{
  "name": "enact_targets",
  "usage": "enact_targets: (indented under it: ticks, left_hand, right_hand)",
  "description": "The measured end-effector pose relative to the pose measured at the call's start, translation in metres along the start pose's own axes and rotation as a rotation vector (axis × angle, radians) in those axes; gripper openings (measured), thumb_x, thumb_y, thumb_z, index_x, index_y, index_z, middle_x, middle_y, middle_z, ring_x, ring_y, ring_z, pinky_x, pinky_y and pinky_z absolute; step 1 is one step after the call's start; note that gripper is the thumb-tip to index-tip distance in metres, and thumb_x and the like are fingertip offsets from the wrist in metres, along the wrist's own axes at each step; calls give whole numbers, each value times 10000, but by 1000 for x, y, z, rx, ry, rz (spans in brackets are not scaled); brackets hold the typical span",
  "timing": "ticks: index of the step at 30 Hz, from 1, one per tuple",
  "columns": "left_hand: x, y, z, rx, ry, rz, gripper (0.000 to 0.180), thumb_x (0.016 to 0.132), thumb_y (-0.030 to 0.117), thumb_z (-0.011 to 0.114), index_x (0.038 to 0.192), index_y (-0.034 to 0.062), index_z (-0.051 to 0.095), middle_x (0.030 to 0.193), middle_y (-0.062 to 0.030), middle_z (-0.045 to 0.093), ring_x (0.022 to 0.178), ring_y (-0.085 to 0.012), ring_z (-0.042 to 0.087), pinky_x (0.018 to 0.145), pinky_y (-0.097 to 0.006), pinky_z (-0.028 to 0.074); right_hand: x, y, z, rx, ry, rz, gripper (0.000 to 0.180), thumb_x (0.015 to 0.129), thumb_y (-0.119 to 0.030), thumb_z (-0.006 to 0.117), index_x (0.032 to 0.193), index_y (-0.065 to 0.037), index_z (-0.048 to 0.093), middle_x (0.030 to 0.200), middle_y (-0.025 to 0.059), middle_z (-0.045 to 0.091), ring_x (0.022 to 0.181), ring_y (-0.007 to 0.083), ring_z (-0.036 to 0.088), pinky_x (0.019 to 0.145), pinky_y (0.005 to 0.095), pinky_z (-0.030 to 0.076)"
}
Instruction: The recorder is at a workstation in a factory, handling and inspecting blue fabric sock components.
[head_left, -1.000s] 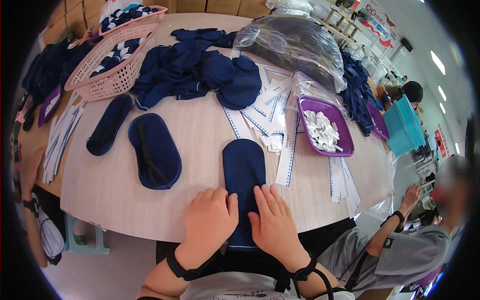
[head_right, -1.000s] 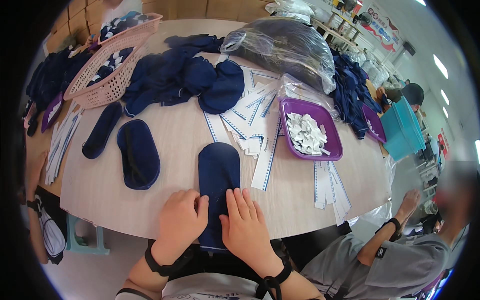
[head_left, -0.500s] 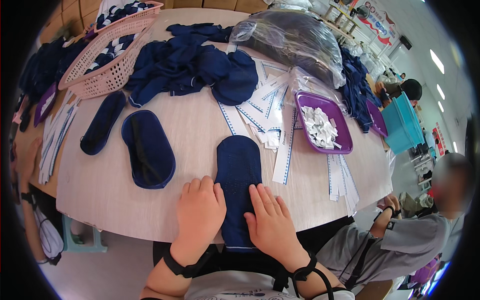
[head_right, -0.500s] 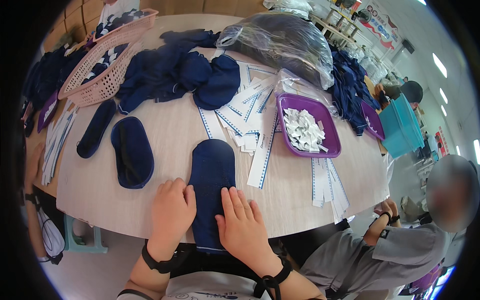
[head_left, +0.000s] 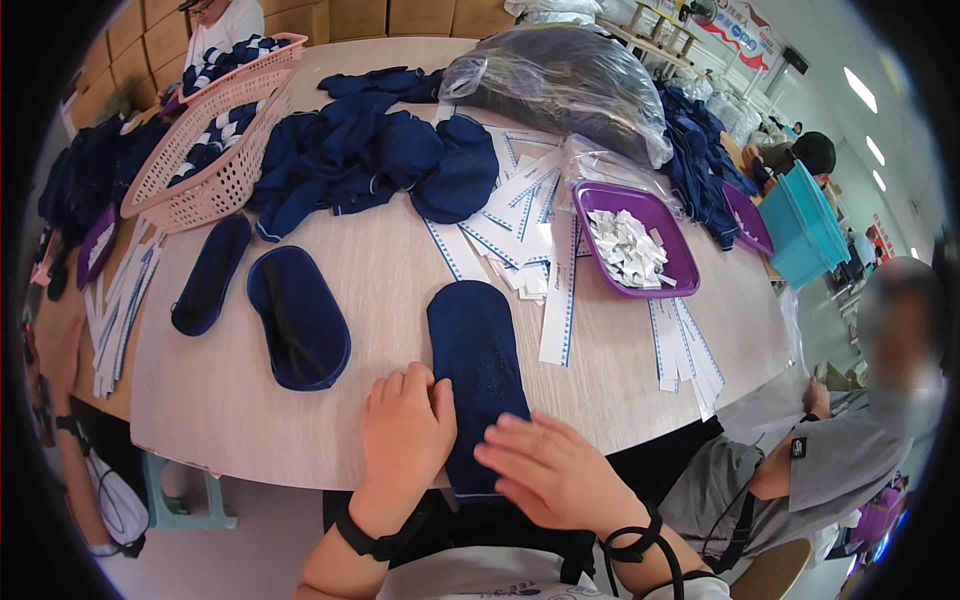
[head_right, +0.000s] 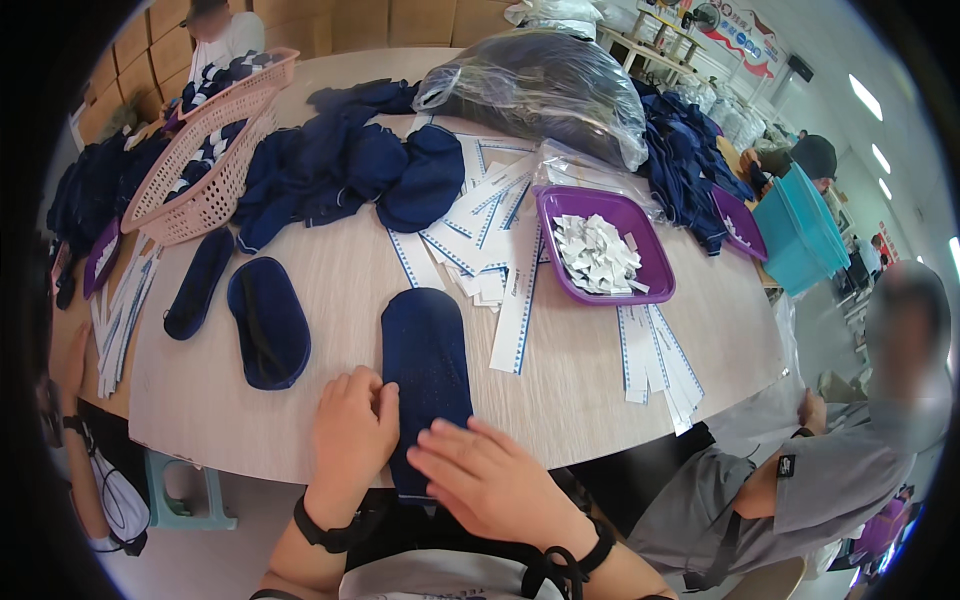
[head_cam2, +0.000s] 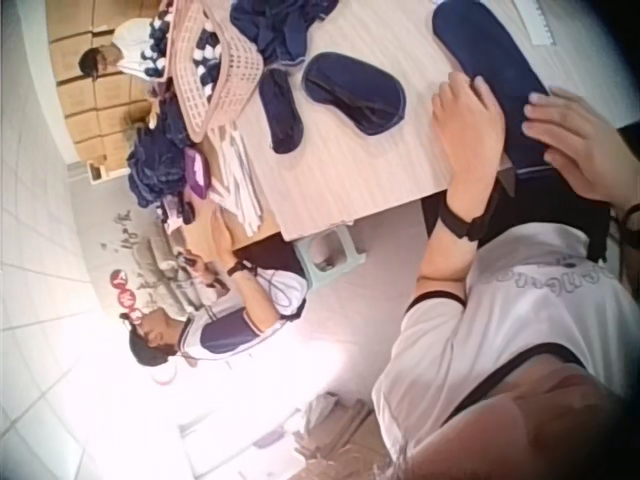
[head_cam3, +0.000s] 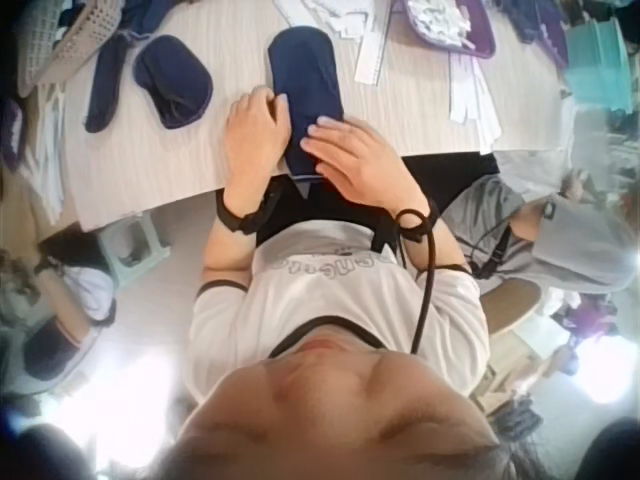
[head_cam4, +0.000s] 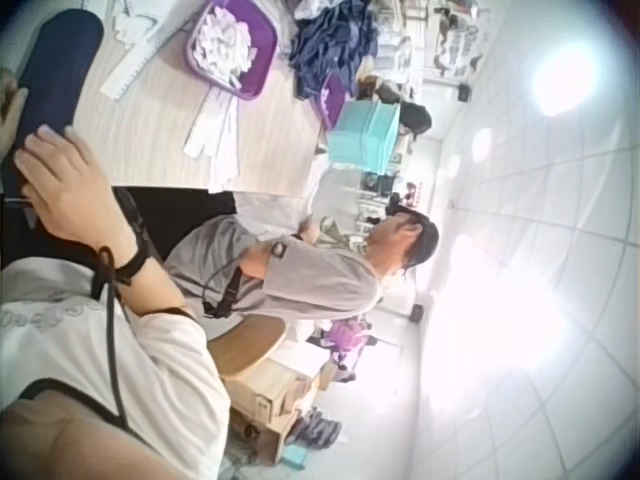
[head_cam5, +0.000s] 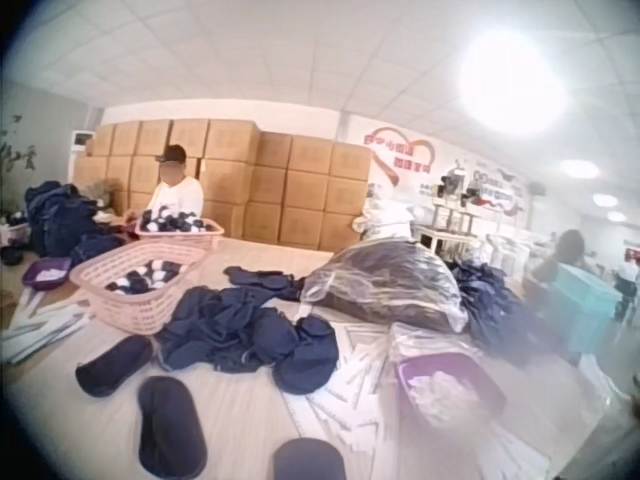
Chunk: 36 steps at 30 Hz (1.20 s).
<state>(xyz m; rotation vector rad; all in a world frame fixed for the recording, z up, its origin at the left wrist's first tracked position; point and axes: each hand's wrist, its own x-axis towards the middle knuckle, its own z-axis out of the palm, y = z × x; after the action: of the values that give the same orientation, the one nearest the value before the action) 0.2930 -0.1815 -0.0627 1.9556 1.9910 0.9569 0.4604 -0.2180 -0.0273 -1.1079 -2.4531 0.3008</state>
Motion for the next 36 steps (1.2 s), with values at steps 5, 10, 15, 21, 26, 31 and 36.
enact_targets:
  ticks: [5, 10, 15, 21, 26, 31, 36]
  left_hand:
    - [-12, -2, -21, -160, 18, 389, 219, 758, 218, 584, 912, 65, 559, 820, -60, 569, 783, -243, 524, 721, -338, 404]
    - [-30, -6, -43, -135, -422, 666, 531, 688, 332, 659, 1118, 55, 514, 1120, -75, 527, 1081, -208, 462, 871, -329, 359]
    - [-36, -10, -34, -33, -493, 677, 549, 681, 276, 666, 1137, 28, 488, 1107, -92, 538, 1085, -234, 466, 892, -363, 351]
    - [-36, -8, -32, -17, -442, 664, 447, 672, 167, 661, 1084, 43, 541, 1093, -83, 554, 1065, -210, 488, 915, -365, 344]
    - [-39, -8, -32, -12, -432, 651, 427, 669, 166, 663, 1066, 50, 556, 1083, -83, 559, 1063, -204, 491, 926, -366, 339]
    - [-36, -5, -33, -77, -410, 616, 412, 662, 150, 676, 1040, 38, 557, 1033, -94, 560, 1013, -235, 509, 898, -374, 370]
    - [-33, -10, -27, -188, -322, 616, 313, 721, 150, 643, 1000, 35, 561, 940, -92, 538, 833, -247, 558, 728, -334, 460]
  right_hand:
    - [-25, 3, 9, 56, -183, 12, 480, 707, -220, 655, 1152, -118, 508, 1171, 36, 501, 1129, 174, 443, 955, 386, 336]
    - [-33, 11, 24, -62, -133, -36, 477, 709, -165, 633, 1164, -118, 499, 1164, 21, 504, 1125, 160, 448, 971, 386, 318]
    - [-21, 11, 17, 2, -133, -5, 489, 685, -103, 638, 1153, -102, 494, 1145, 26, 513, 1105, 157, 467, 986, 387, 301]
    - [-27, 14, 24, 124, -38, 57, 396, 677, -107, 668, 1045, -87, 523, 1056, 42, 560, 1058, 190, 511, 987, 410, 309]
    - [-28, 16, 24, 101, 4, -15, 363, 657, -93, 685, 993, -84, 546, 995, 41, 572, 1043, 198, 521, 980, 425, 319]
    - [-19, 13, 22, 148, 74, 75, 231, 692, -126, 659, 904, -87, 574, 905, 49, 568, 891, 190, 555, 929, 395, 370]
    - [-15, 14, 24, 166, 92, 126, 219, 707, -110, 638, 914, -82, 570, 857, 51, 571, 843, 206, 556, 928, 411, 371]
